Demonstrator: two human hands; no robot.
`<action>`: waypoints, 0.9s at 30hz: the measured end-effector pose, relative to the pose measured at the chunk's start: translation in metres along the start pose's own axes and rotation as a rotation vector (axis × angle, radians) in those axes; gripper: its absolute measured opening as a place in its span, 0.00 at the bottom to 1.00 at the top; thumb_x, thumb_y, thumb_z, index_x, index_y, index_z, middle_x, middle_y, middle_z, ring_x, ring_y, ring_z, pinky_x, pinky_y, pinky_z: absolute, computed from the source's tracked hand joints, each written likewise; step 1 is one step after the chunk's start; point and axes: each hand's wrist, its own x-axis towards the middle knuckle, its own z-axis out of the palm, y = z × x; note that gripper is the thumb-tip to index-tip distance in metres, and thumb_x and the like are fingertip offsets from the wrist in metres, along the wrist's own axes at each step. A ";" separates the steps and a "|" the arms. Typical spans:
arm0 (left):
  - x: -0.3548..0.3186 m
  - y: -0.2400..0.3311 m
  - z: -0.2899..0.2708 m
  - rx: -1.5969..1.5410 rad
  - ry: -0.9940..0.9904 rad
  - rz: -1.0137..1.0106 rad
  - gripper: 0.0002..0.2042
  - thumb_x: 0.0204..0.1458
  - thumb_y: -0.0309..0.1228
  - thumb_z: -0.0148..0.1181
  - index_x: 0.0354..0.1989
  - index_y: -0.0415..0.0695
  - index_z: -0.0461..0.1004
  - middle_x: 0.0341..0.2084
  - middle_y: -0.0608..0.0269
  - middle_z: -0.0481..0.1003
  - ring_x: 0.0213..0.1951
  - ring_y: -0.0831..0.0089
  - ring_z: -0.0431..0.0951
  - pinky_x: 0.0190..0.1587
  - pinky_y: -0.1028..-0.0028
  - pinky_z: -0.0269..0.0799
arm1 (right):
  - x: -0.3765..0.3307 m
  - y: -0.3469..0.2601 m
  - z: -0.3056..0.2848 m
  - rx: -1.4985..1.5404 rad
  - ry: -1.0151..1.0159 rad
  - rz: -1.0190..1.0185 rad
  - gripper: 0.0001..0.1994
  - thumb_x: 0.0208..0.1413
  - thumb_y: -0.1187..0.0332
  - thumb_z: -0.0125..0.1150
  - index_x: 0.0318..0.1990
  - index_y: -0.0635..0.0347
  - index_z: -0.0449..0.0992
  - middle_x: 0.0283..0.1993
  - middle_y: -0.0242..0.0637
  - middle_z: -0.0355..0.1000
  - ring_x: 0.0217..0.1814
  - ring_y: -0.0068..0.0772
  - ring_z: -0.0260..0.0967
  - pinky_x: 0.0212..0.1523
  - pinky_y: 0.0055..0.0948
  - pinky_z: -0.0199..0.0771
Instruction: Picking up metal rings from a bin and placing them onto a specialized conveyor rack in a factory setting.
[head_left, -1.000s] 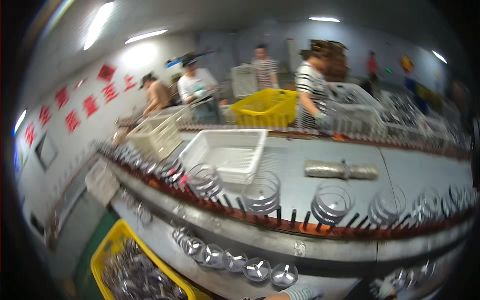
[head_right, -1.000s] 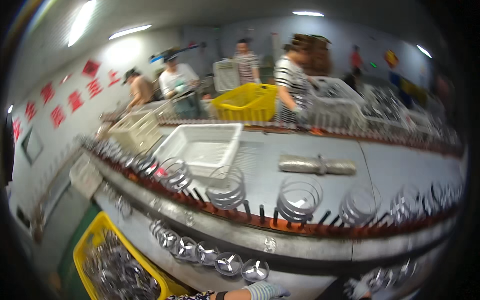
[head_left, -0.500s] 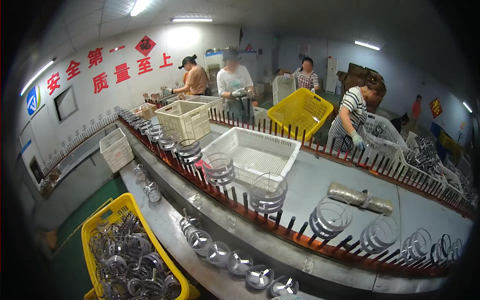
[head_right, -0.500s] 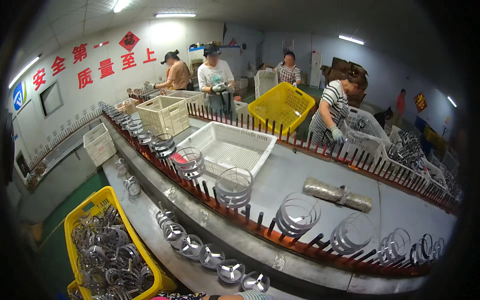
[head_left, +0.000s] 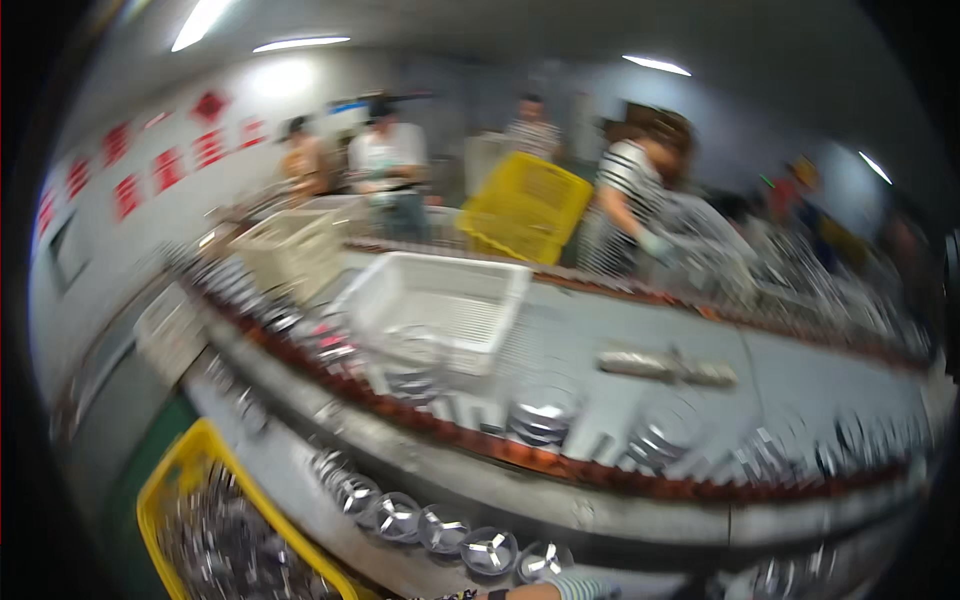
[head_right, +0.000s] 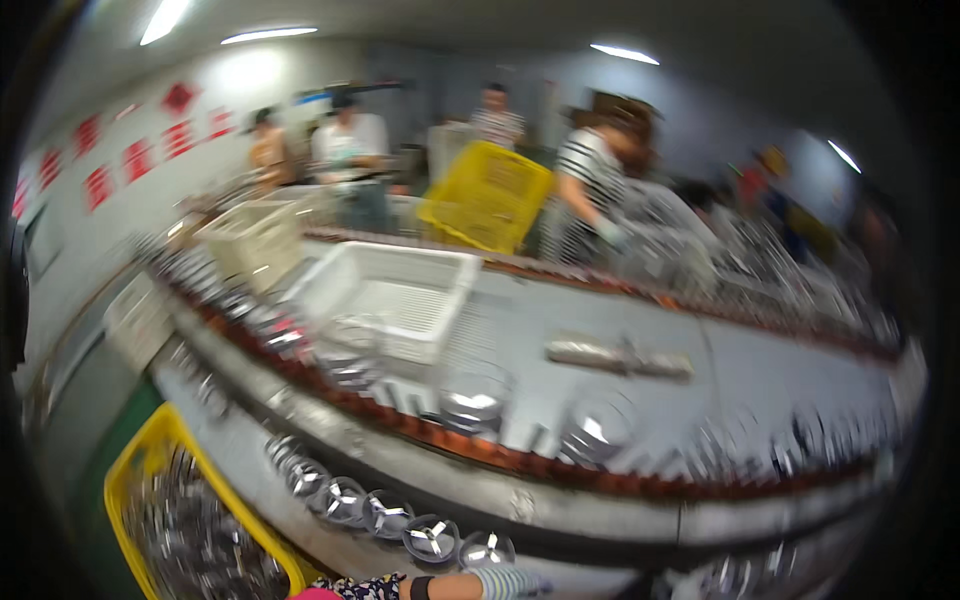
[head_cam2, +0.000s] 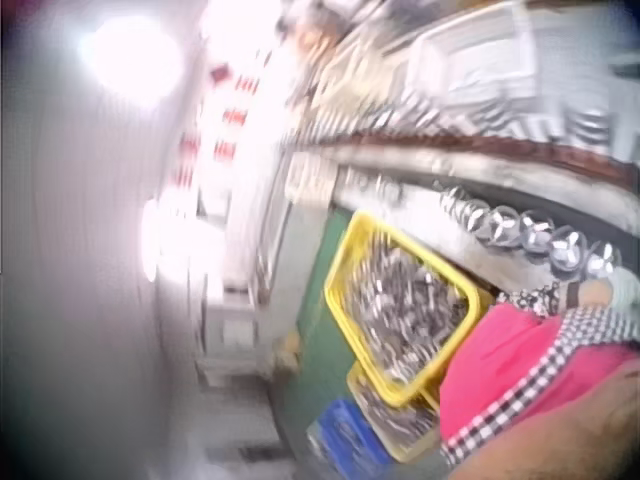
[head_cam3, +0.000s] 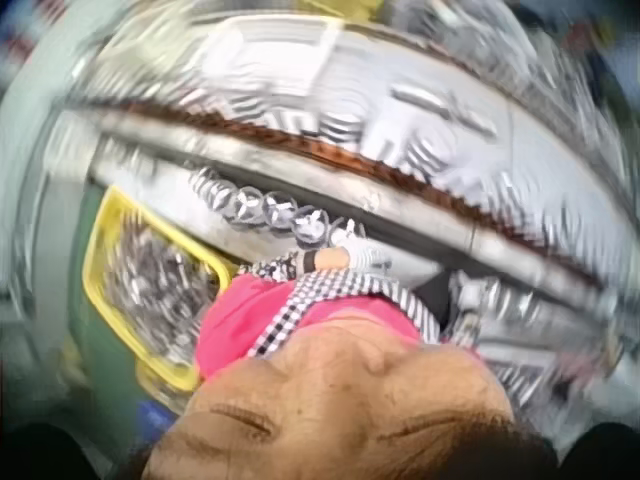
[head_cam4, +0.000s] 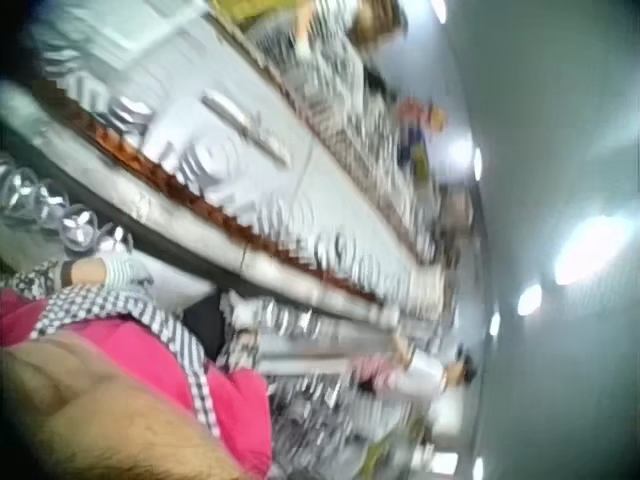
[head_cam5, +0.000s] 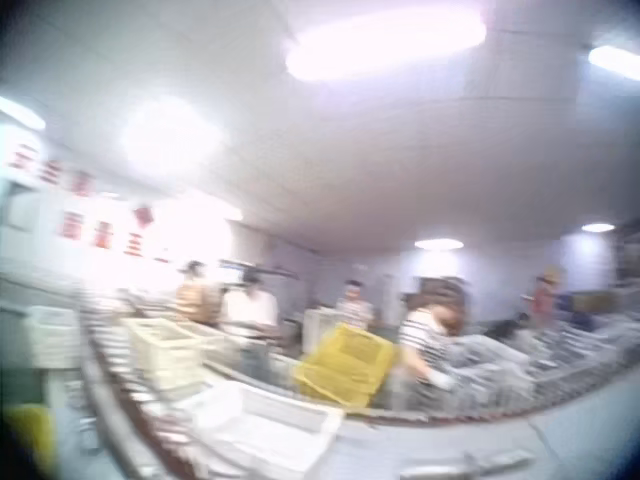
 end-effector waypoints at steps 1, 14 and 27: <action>0.002 0.001 -0.009 0.026 -0.069 0.022 0.15 0.52 0.34 0.58 0.47 0.41 0.73 0.36 0.57 0.77 0.38 0.68 0.77 0.40 0.72 0.71 | 0.033 0.032 -0.004 0.077 0.051 0.095 0.18 0.57 0.51 0.55 0.42 0.57 0.75 0.30 0.29 0.75 0.27 0.26 0.70 0.23 0.28 0.71; 0.058 -0.007 -0.008 -0.052 -0.540 -0.010 0.17 0.52 0.36 0.58 0.48 0.42 0.73 0.36 0.50 0.76 0.34 0.63 0.78 0.38 0.71 0.72 | -0.027 -0.122 -0.179 0.355 0.703 -0.366 0.15 0.55 0.59 0.57 0.36 0.66 0.76 0.26 0.39 0.75 0.20 0.26 0.69 0.21 0.26 0.69; 0.058 -0.035 -0.007 -0.178 -0.424 -0.012 0.15 0.50 0.29 0.58 0.48 0.41 0.73 0.41 0.53 0.74 0.34 0.67 0.76 0.39 0.71 0.71 | 0.029 -0.170 -0.254 0.111 1.213 -0.799 0.11 0.54 0.65 0.59 0.40 0.61 0.78 0.33 0.35 0.75 0.32 0.26 0.70 0.38 0.25 0.70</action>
